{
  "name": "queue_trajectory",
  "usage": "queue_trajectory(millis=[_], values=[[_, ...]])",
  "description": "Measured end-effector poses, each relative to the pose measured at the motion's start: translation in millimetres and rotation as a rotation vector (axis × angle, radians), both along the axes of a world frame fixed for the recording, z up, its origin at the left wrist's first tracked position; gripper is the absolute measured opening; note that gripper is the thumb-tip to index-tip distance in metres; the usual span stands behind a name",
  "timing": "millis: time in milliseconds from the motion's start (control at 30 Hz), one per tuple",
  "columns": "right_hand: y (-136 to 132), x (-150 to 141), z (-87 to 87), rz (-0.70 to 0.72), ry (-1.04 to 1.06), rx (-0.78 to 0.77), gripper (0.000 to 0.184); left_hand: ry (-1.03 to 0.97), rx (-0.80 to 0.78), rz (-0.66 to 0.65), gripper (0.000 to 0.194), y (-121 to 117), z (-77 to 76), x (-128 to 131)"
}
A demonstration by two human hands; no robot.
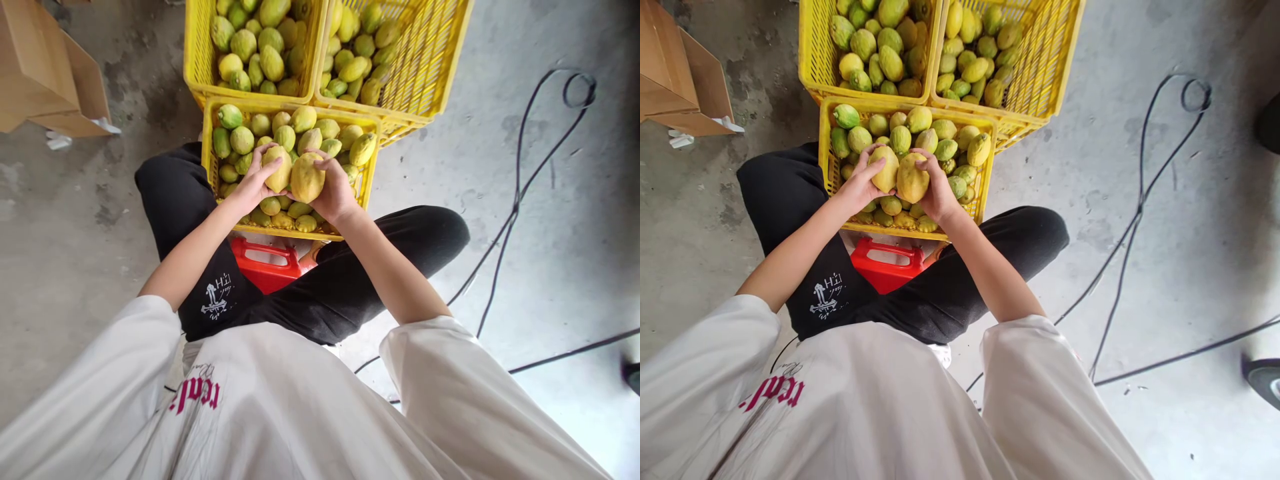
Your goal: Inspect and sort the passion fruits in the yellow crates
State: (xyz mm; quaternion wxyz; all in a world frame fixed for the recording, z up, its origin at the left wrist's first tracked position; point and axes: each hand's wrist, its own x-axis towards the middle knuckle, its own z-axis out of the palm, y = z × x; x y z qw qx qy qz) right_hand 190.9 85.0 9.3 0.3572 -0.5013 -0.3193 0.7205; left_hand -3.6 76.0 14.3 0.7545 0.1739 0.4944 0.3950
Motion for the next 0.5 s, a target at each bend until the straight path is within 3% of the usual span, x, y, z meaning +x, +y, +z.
queue_trajectory(millis=[133,300,500], values=[[3.8,-2.2,8.4,0.061,-0.028,-0.001,0.066,0.039,-0.009,0.019,0.060,4.6,8.5,-2.5],[-1.2,-3.3,13.9,0.050,-0.057,0.022,0.078,-0.009,-0.051,0.078,0.064,9.2,8.9,-1.8],[-4.2,5.2,-2.8,0.033,-0.018,-0.026,0.083,0.015,-0.074,0.017,0.041,4.0,18.1,9.2]])
